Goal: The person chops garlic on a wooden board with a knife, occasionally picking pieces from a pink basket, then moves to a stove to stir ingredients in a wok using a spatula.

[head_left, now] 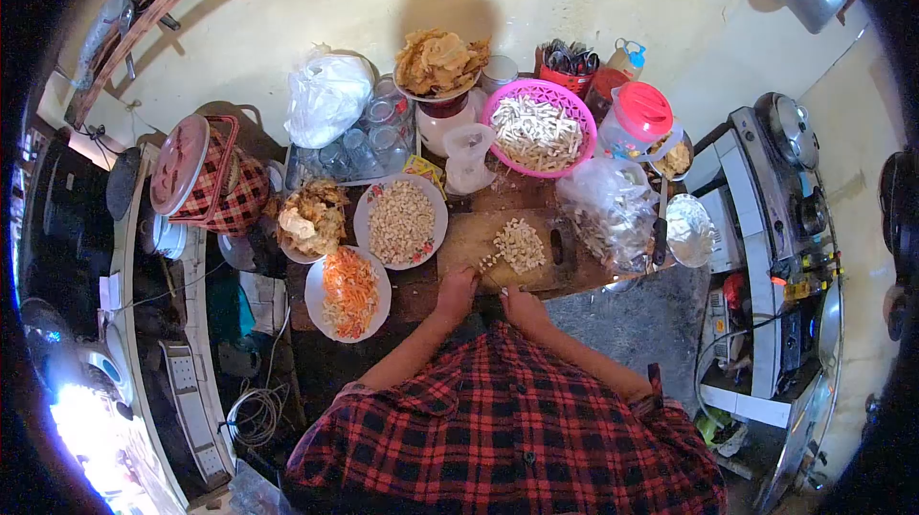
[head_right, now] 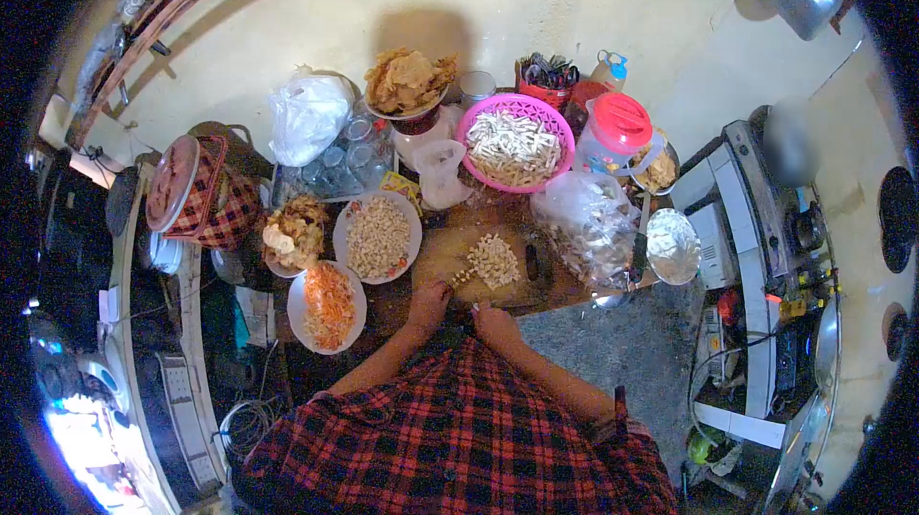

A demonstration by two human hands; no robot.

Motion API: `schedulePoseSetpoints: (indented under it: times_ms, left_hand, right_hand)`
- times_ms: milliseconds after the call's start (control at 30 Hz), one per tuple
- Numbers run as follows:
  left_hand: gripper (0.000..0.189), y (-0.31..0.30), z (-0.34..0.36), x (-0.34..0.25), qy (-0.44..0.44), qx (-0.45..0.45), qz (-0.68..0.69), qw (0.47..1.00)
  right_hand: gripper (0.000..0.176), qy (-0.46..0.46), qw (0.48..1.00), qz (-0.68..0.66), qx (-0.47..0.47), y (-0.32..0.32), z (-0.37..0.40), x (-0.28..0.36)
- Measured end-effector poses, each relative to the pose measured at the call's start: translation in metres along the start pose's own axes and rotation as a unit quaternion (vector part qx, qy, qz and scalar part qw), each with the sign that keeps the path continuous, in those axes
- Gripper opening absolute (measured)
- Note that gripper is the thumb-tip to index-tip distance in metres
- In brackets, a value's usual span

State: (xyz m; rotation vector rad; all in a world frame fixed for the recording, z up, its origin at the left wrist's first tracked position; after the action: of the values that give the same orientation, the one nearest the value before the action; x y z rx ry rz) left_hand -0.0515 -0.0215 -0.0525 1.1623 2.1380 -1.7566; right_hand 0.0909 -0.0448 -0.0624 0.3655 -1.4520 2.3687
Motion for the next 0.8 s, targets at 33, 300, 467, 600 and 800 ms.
schedulePoseSetpoints:
  times_ms: [33, 300, 467, 600, 800]
  left_hand:
    - [0.01, 0.001, 0.001, -0.001, -0.003, 0.005, -0.003, 1.0]
    - [0.012, 0.005, 0.002, 0.003, -0.009, -0.009, 0.013, 1.0]
    - [0.014, 0.007, -0.002, 0.004, -0.028, 0.033, 0.022, 0.999]
    - [0.016, 0.015, -0.018, 0.007, 0.039, -0.002, 0.031, 0.999]
    - [0.015, 0.041, -0.051, 0.005, 0.056, 0.089, 0.003, 0.994]
  right_hand:
    - [0.03, -0.002, 1.0, 0.004, 0.005, 0.002, 0.0, 0.0]
    - [0.03, -0.015, 1.0, 0.004, 0.004, 0.009, -0.005, -0.007]
    - [0.028, 0.038, 0.997, -0.061, -0.04, -0.019, 0.002, -0.019]
    - [0.029, 0.013, 0.989, -0.13, -0.067, -0.027, -0.001, -0.039]
    - [0.029, 0.009, 0.976, -0.204, -0.076, -0.046, -0.001, -0.063]
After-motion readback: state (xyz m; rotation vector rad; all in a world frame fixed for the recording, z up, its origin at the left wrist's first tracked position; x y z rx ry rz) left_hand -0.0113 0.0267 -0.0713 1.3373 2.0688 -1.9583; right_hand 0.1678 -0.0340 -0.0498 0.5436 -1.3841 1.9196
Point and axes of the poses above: each hand's wrist, its own z-axis away from the middle knuckle, its own y-axis out of the palm, x = y × z, the point moved 7 cm from there along -z, towards the middle knuckle, and after that the axes turned 14 degrees about y, right-handed, at the moved point
